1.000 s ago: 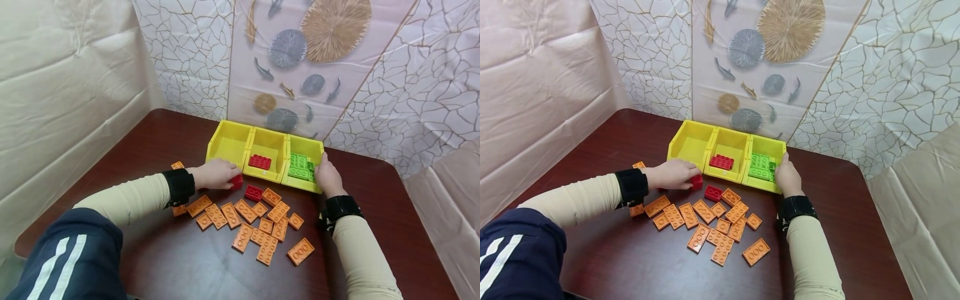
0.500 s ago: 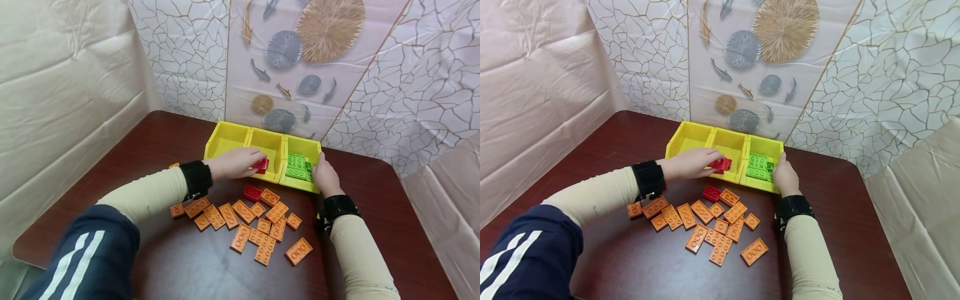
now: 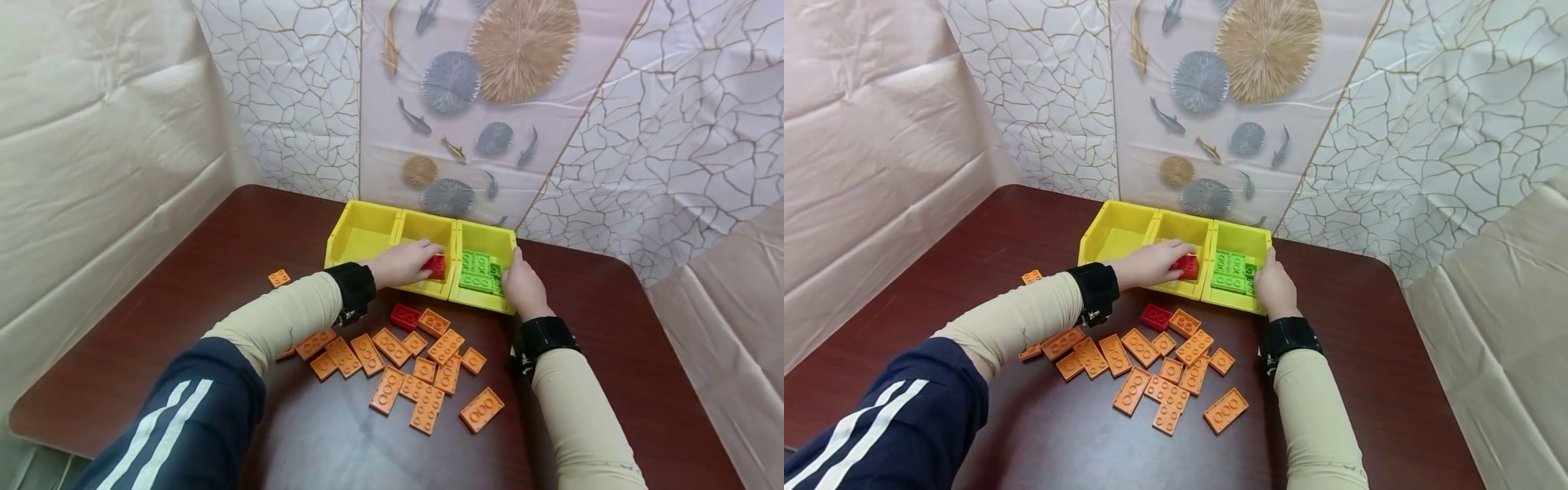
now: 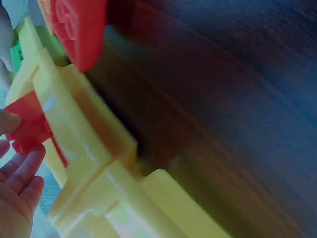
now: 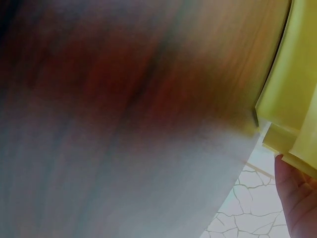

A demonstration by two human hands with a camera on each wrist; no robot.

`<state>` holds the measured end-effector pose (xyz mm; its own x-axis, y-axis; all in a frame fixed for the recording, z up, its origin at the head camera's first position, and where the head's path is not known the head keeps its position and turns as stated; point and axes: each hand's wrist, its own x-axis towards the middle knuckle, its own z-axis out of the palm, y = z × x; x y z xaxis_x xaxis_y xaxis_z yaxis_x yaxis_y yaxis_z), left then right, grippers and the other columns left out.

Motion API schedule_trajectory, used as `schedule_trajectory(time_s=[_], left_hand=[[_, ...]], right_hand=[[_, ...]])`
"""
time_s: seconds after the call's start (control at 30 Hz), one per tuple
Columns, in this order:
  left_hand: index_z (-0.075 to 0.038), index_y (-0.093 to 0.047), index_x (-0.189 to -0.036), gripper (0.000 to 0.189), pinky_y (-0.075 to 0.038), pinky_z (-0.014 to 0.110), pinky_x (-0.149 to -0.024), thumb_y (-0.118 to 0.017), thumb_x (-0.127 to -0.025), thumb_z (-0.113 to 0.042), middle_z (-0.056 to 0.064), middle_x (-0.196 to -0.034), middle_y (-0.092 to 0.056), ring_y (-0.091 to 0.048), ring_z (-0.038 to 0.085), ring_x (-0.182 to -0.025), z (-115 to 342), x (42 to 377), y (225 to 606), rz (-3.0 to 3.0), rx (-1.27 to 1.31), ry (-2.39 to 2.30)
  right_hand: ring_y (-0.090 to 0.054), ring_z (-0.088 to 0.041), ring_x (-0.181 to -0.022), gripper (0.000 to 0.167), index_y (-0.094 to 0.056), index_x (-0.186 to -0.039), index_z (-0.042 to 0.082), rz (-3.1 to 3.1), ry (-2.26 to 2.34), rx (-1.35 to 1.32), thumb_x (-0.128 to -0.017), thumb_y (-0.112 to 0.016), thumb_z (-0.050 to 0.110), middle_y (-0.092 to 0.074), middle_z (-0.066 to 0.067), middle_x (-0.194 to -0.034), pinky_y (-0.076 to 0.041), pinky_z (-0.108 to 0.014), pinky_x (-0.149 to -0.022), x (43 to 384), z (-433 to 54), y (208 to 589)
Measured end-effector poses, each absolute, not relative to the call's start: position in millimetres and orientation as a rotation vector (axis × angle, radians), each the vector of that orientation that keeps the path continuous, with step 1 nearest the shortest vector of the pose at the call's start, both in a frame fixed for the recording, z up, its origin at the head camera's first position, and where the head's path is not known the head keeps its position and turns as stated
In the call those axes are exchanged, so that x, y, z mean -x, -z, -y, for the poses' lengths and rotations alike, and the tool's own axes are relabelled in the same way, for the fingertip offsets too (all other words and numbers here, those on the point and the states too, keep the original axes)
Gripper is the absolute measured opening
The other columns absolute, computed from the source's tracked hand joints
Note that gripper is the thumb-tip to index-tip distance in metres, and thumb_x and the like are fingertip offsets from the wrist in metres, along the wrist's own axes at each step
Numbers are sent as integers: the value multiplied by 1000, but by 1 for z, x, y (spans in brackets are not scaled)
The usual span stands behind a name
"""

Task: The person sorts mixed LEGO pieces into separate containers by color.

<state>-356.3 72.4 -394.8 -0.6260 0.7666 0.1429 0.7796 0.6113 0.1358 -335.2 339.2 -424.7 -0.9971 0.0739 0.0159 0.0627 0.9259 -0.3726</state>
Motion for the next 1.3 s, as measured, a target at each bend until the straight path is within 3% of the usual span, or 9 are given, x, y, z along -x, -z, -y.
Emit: schedule_trajectory(time_s=[0.13, 0.4, 0.87, 1.1, 1.3], left_hand=[[-6, -43, -135, 49, -41, 29, -91, -57, -92, -24, 9, -122, -52, -53, 16, -105, -71, 359, 398, 2752, 1344, 257], [-11, -56, -122, 32, -41, 37, -88, -57, -92, -23, 4, -105, -59, -56, 19, -99, -71, 356, 402, 2669, 1388, 97], [-15, -57, -125, 33, -34, 39, -98, -52, -94, -25, 2, -122, -56, -49, 18, -115, -60, 347, 399, 2725, 1422, 71], [-12, -60, -120, 30, -42, 30, -91, -56, -93, -23, 3, -114, -60, -55, 16, -104, -39, 321, 397, 2551, 1668, 19], [-15, -56, -125, 39, -45, 26, -80, -57, -92, -35, 0, -107, -60, -55, 11, -93, -27, 307, 408, 2669, 1736, -149]], right_hand=[[-48, -39, -106, 62, 4, -147, -1, 3041, -581, 110, -97, -31, 10, -40, -31, -130, -40, -50, -85, 336, -336, 424], [-48, -39, -107, 61, 4, -147, -2, 3044, -577, 109, -98, -31, 11, -40, -31, -130, -40, -51, -86, 337, -331, 424], [-48, -37, -100, 63, 6, -147, 0, 3060, -620, 138, -98, -31, 11, -40, -31, -131, -40, -49, -82, 336, -331, 423], [-50, -37, -95, 63, 6, -147, -1, 3072, -602, 128, -97, -31, 11, -43, -32, -126, -41, -48, -77, 336, -333, 423], [-50, -37, -95, 62, 6, -146, -2, 3070, -588, 134, -97, -29, 11, -43, -33, -125, -41, -49, -77, 334, -335, 423]])
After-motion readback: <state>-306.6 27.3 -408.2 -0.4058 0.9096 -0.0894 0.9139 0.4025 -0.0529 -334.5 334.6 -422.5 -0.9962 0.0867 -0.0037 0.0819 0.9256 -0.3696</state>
